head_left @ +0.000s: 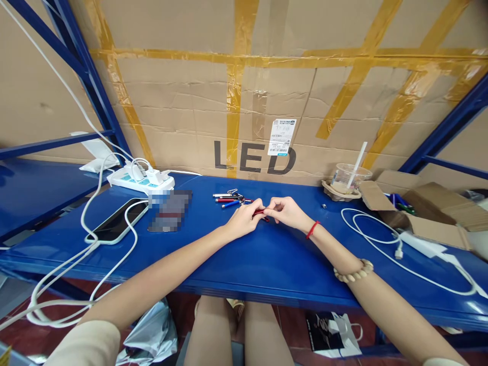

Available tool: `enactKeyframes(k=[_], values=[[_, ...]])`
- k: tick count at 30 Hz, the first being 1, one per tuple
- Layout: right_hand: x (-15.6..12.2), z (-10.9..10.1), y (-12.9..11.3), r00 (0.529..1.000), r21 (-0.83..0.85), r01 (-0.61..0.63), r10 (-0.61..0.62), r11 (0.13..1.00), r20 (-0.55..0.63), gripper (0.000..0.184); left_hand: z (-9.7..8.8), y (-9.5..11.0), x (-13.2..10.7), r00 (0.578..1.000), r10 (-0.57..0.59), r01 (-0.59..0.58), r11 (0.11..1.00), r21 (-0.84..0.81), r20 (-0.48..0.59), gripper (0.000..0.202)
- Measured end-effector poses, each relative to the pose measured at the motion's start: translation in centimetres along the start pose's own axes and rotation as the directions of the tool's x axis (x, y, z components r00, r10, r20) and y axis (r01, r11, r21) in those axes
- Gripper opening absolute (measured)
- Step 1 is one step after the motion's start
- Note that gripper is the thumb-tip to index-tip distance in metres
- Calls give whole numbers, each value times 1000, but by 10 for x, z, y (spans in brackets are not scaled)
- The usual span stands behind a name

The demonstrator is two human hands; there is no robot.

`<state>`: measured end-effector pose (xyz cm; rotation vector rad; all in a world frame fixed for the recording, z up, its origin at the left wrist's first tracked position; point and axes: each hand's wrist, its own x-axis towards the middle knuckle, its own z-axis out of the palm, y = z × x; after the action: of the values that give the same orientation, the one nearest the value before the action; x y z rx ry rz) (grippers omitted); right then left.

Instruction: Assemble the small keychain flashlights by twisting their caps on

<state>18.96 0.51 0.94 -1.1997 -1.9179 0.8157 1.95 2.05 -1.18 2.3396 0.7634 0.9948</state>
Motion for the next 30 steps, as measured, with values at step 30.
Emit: enactKeyframes(k=[30], values=[[-1,-3,-14,952,-566,58,-216,823,-217,30,0,12,4,979,-159,185,955,232,-126,16]])
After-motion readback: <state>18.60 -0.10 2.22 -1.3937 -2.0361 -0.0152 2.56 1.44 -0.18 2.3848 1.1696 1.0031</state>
